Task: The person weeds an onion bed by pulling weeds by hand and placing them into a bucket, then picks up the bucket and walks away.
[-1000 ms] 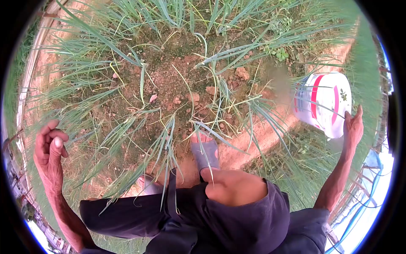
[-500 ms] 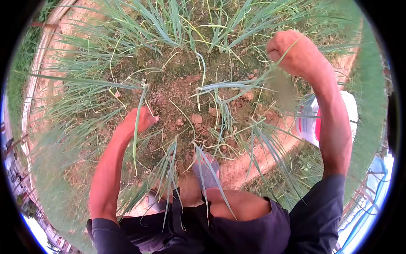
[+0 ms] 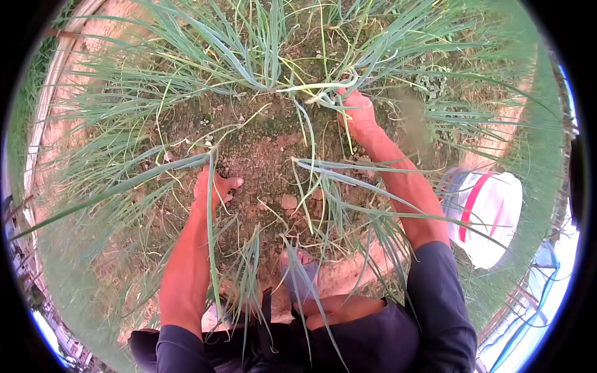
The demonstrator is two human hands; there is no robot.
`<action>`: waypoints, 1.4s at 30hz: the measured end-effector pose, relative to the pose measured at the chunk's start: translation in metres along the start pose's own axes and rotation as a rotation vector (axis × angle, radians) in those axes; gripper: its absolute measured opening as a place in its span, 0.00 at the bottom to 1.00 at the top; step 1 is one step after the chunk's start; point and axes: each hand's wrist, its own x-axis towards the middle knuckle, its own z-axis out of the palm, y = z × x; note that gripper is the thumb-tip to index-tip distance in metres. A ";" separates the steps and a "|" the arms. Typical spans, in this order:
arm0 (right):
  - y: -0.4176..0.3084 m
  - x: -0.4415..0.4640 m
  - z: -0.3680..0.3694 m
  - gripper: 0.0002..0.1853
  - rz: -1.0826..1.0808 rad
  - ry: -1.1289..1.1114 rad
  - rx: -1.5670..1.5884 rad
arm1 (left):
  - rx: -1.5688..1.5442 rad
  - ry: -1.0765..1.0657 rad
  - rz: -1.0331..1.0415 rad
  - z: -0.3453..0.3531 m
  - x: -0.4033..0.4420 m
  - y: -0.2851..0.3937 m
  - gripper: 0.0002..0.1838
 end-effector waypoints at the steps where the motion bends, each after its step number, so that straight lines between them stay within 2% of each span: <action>1: 0.000 0.002 -0.002 0.19 -0.040 -0.004 -0.008 | -0.001 0.014 0.016 0.006 0.009 -0.012 0.56; 4: 0.006 0.007 -0.015 0.16 -0.183 -0.063 -0.014 | 0.041 0.013 -0.008 0.003 0.011 -0.007 0.57; 5: 0.002 0.010 -0.016 0.12 -0.144 -0.062 -0.062 | 0.056 0.004 -0.028 -0.002 0.003 0.000 0.57; 8: 0.011 0.017 0.000 0.11 -0.179 -0.045 -0.019 | 0.084 0.007 -0.028 -0.005 -0.002 0.001 0.57; 9: 0.014 0.018 -0.001 0.11 -0.233 -0.068 -0.048 | 0.078 0.008 -0.022 -0.006 -0.004 0.005 0.57; 12: 0.009 0.029 0.014 0.10 -0.188 -0.098 -0.274 | 0.065 -0.057 -0.043 -0.015 -0.009 0.016 0.57; 15: 0.007 0.045 -0.018 0.08 -0.307 -0.263 -0.231 | 0.010 -0.118 -0.096 -0.021 -0.012 0.022 0.58; 16: 0.005 0.050 -0.029 0.10 -0.365 -0.288 -0.188 | -0.005 -0.138 -0.117 -0.023 -0.012 0.024 0.59; 18: 0.007 0.059 -0.043 0.08 -0.137 -0.472 0.076 | 0.019 -0.124 -0.118 -0.021 -0.008 0.020 0.59; 20: 0.026 0.068 -0.040 0.05 -0.244 -0.426 0.312 | 0.068 -0.099 -0.123 -0.017 -0.004 0.016 0.59; 21: 0.010 0.074 -0.060 0.03 0.110 -0.528 0.527 | 0.101 -0.089 -0.116 -0.016 -0.001 0.013 0.59; 24: -0.023 0.096 -0.078 0.06 0.637 -0.201 1.216 | 0.208 -0.072 -0.077 -0.012 0.008 0.006 0.59; 25: -0.035 0.102 -0.085 0.09 0.590 -0.042 1.281 | 0.177 -0.106 -0.074 -0.013 0.010 0.004 0.59; 28: -0.036 0.131 -0.075 0.13 0.450 0.013 1.049 | 0.176 -0.138 -0.109 -0.015 0.011 0.005 0.59; 29: -0.012 0.136 -0.052 0.14 0.290 0.013 0.809 | 0.179 -0.143 -0.126 -0.015 0.012 0.006 0.59; 32: -0.002 0.140 -0.036 0.13 0.024 0.061 0.049 | 0.206 -0.112 -0.163 -0.009 0.017 0.002 0.59; 33: -0.002 0.140 -0.031 0.06 0.040 -0.034 0.047 | 0.231 -0.083 -0.142 -0.007 0.017 -0.002 0.59; 36: 0.004 0.135 -0.018 0.06 -0.046 -0.165 -0.082 | 0.256 -0.038 -0.085 -0.002 0.016 -0.010 0.60; 37: 0.004 0.130 -0.010 0.07 -0.097 -0.021 -0.046 | 0.255 -0.028 -0.063 -0.002 0.017 -0.010 0.60; 40: 0.001 0.128 -0.003 0.06 -0.045 0.005 -0.072 | 0.245 -0.064 -0.092 -0.004 0.017 -0.008 0.61; 42: -0.003 0.129 -0.002 0.05 0.010 -0.049 -0.208 | 0.230 -0.073 -0.099 -0.006 0.015 -0.004 0.61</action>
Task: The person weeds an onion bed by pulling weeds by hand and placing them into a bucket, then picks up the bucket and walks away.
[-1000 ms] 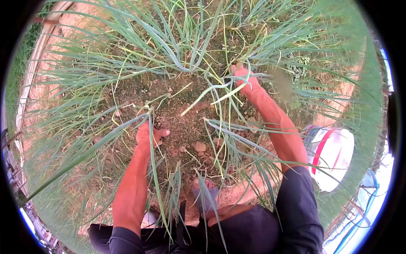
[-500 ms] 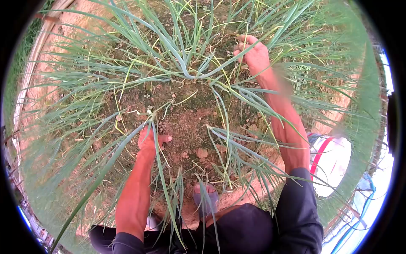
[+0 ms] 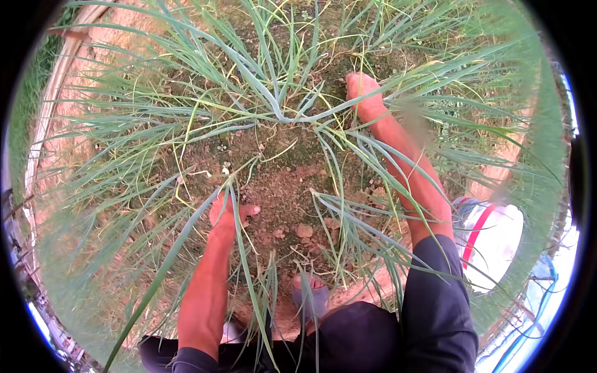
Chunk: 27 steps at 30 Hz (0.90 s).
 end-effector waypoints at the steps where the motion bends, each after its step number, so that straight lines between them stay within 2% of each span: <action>1: -0.002 0.001 0.000 0.05 0.025 -0.029 -0.067 | -0.009 -0.001 -0.002 -0.002 -0.002 0.003 0.62; 4: -0.009 -0.003 0.000 0.04 0.005 0.023 -0.100 | -0.127 -0.104 -0.051 -0.017 -0.012 0.015 0.61; 7: -0.011 0.003 -0.006 0.05 0.046 0.124 0.155 | -0.148 -0.116 -0.076 -0.015 -0.010 0.014 0.61; 10: -0.028 0.014 -0.012 0.06 -0.049 -0.015 0.384 | -0.153 -0.115 -0.085 -0.014 -0.010 0.016 0.60; 11: -0.036 0.014 -0.018 0.06 -0.021 -0.073 0.443 | -0.150 -0.112 -0.074 -0.015 -0.010 0.016 0.60; 12: -0.041 0.015 -0.013 0.07 -0.083 -0.045 0.497 | -0.146 -0.109 -0.064 -0.016 -0.010 0.016 0.60; 14: -0.044 0.020 0.008 0.07 -0.186 0.007 0.497 | -0.119 -0.097 -0.041 -0.011 -0.006 0.011 0.59; 20: -0.064 0.018 0.004 0.11 -0.099 -0.070 0.358 | -0.129 -0.148 -0.078 -0.022 -0.011 0.020 0.55; 21: -0.060 0.023 0.028 0.10 -0.141 0.040 0.343 | -0.111 -0.152 -0.082 -0.022 -0.009 0.020 0.55; 23: -0.066 0.022 0.015 0.11 0.033 0.024 0.425 | -0.121 -0.148 -0.129 -0.003 0.006 0.003 0.52; 24: -0.069 0.021 0.007 0.11 0.120 0.016 0.464 | -0.141 -0.103 -0.069 0.005 0.011 -0.008 0.51; 25: -0.068 0.016 0.003 0.14 0.176 0.114 0.553 | -0.163 -0.058 -0.009 0.010 0.012 -0.014 0.50; 27: -0.059 0.012 -0.008 0.14 0.290 0.088 0.727 | -0.022 0.019 0.079 0.018 0.021 -0.020 0.48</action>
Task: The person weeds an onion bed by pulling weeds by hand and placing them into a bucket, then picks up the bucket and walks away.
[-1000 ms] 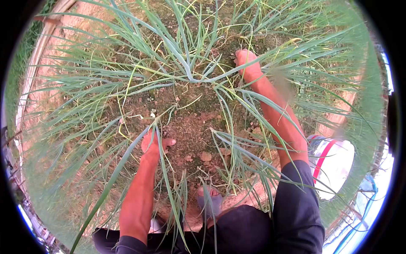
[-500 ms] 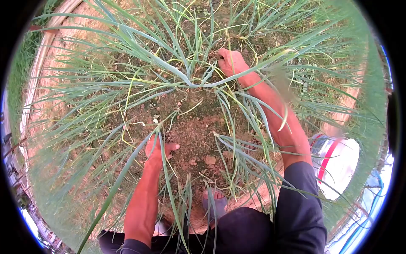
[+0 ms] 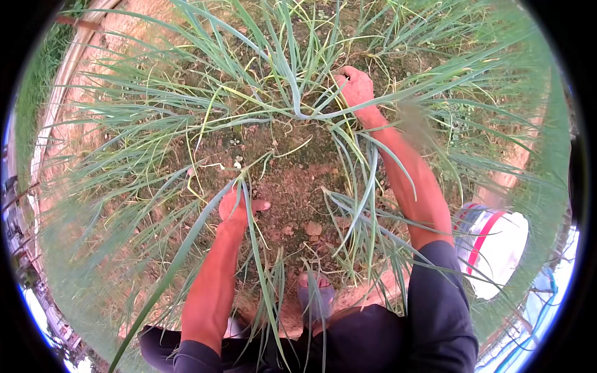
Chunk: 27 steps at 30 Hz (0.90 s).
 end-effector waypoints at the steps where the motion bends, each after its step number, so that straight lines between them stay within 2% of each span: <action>1: -0.004 -0.003 -0.010 0.13 0.065 -0.004 0.086 | 0.074 0.040 0.041 0.003 0.003 -0.002 0.48; 3: -0.022 -0.013 -0.040 0.11 0.352 -0.071 0.640 | 0.029 0.040 0.032 0.002 0.001 -0.001 0.48; 5: -0.048 -0.026 -0.080 0.08 0.300 -0.062 0.904 | -0.101 -0.007 -0.060 -0.010 -0.011 0.010 0.48; 8: -0.092 -0.056 -0.155 0.09 0.216 -0.170 1.074 | -0.043 0.045 -0.042 0.003 -0.003 -0.005 0.45; 9: -0.106 -0.071 -0.179 0.09 0.093 -0.241 1.154 | 0.032 0.046 -0.052 -0.006 -0.011 0.005 0.45; 10: -0.128 -0.085 -0.207 0.09 0.066 -0.389 1.194 | -0.015 -0.019 -0.107 -0.016 -0.019 0.013 0.44; 12: -0.188 -0.117 -0.246 0.08 -0.022 -0.667 1.138 | -0.021 -0.021 -0.074 -0.015 -0.019 0.007 0.43; 17: -0.314 -0.173 -0.233 0.07 0.196 -1.012 -0.042 | -0.024 -0.002 -0.027 -0.018 -0.027 -0.003 0.41; 19: -0.284 -0.185 -0.174 0.04 -0.546 -0.905 -0.415 | -0.037 0.061 -0.018 -0.019 -0.030 -0.010 0.41; 21: -0.247 -0.194 -0.115 0.03 -0.814 -0.929 -0.729 | -0.049 0.094 -0.023 -0.014 -0.028 -0.014 0.41; 22: -0.219 -0.190 -0.087 0.02 -1.132 -1.038 -0.897 | -0.051 0.126 -0.031 -0.012 -0.028 -0.013 0.40; 24: -0.179 -0.177 -0.023 0.04 -0.575 -1.091 -0.549 | -0.049 0.140 -0.042 -0.009 -0.028 -0.012 0.40; 27: -0.161 -0.166 0.049 0.06 -0.504 -0.857 -0.517 | -0.080 0.139 -0.056 -0.012 -0.027 -0.013 0.40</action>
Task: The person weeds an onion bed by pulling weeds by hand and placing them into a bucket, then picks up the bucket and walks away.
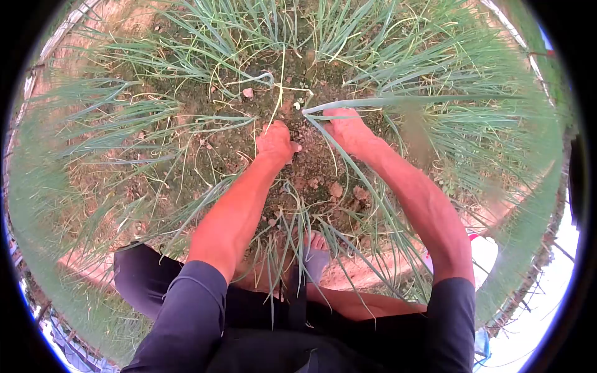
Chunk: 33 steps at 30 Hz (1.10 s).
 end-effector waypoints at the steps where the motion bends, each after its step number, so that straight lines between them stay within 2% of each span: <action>1: -0.002 0.011 0.005 0.07 0.018 0.098 0.061 | -0.008 0.027 0.028 0.001 0.000 -0.001 0.39; 2: -0.003 0.023 0.009 0.07 0.035 0.195 0.123 | -0.010 0.017 0.030 0.001 0.002 -0.002 0.38; 3: -0.008 0.034 0.009 0.07 0.164 0.200 0.254 | -0.010 0.009 0.033 0.003 0.005 -0.004 0.38; 6: 0.004 0.075 0.035 0.07 0.185 0.521 0.159 | 0.000 0.003 0.004 0.000 0.006 0.001 0.36; 10: 0.018 0.098 0.039 0.09 0.047 0.412 0.113 | 0.001 -0.014 0.002 -0.002 0.007 0.002 0.37; 14: 0.012 0.116 0.028 0.09 0.021 0.235 -0.112 | -0.010 -0.007 0.002 -0.003 0.008 0.002 0.38; 15: 0.015 0.120 0.027 0.10 -0.052 0.217 -0.175 | -0.013 -0.023 -0.009 -0.004 0.009 0.003 0.37; 18: 0.020 0.125 0.028 0.11 -0.097 0.123 -0.304 | -0.026 -0.059 -0.023 -0.006 0.008 0.003 0.36; 19: 0.021 0.125 0.028 0.10 -0.101 0.174 -0.321 | -0.026 -0.058 -0.019 -0.006 0.007 0.003 0.36; 22: 0.023 0.130 0.018 0.06 0.009 0.172 -0.140 | -0.024 -0.017 0.002 -0.005 0.007 0.001 0.35; 23: 0.026 0.127 0.013 0.06 0.065 0.185 0.054 | -0.024 0.001 0.014 -0.004 0.007 0.001 0.35; 26: 0.013 0.112 -0.012 0.10 0.421 -0.056 0.601 | -0.023 -0.042 0.001 -0.007 0.009 0.002 0.35; 27: 0.016 0.109 -0.013 0.15 0.396 -0.143 0.618 | -0.025 -0.046 -0.001 -0.006 0.009 0.003 0.35; 30: 0.014 0.109 0.002 0.19 0.316 -0.211 0.594 | -0.028 -0.046 -0.007 -0.007 0.009 0.003 0.35; 31: 0.013 0.110 0.001 0.24 0.223 -0.247 0.470 | -0.030 -0.046 -0.006 -0.006 0.010 0.003 0.35; 33: 0.004 0.113 0.006 0.24 0.131 -0.214 0.248 | -0.024 -0.046 -0.011 -0.004 0.010 0.002 0.35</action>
